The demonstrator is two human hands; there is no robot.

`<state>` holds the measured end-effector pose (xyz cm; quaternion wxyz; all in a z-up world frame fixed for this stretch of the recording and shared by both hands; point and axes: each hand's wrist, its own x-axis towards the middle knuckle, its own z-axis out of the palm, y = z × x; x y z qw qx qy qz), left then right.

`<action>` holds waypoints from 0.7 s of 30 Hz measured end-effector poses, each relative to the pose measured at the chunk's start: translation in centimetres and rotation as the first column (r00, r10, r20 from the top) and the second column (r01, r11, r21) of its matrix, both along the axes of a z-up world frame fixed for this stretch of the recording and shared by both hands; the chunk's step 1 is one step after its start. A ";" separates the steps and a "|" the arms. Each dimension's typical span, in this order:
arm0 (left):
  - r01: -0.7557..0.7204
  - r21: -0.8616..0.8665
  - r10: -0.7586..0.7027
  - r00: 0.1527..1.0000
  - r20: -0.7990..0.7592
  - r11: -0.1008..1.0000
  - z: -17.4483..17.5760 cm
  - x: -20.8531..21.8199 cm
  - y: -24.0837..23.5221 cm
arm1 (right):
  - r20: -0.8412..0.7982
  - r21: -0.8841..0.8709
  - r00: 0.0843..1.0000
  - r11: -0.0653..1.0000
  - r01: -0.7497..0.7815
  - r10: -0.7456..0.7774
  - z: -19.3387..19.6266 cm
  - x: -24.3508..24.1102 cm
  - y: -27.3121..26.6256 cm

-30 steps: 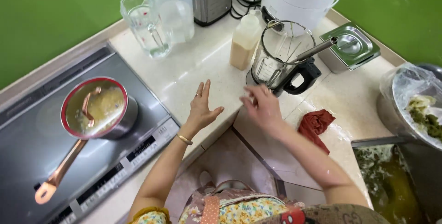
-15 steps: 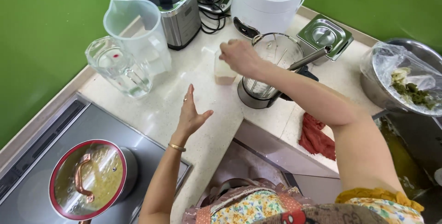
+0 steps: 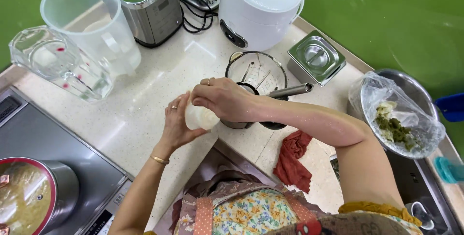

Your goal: Transferring cooked grains from a pot into a blender and mixing with liquids to prepare a blended dish.

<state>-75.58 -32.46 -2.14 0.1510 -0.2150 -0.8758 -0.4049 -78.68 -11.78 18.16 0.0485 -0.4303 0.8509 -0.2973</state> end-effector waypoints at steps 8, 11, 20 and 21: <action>0.148 -0.018 -0.142 0.973 0.183 0.989 -0.7 2.4 -0.7 | -0.010 0.017 0.967 0.967 -0.255 0.255 -1.7 -0.3 -6.3; 0.093 0.357 -0.154 0.977 0.146 0.930 -2.1 2.1 0.2 | 0.020 0.070 0.974 0.972 -0.226 0.225 -0.6 0.2 -7.1; 0.051 0.393 -0.021 0.997 -0.079 0.918 8.8 -0.5 -3.6 | -0.145 -0.700 0.794 0.629 0.340 -0.590 -7.3 11.0 11.2; 0.101 0.278 -0.047 0.980 -0.192 0.955 11.6 -1.0 -3.8 | 0.015 -0.764 0.645 0.406 0.500 -0.764 -8.3 11.2 12.9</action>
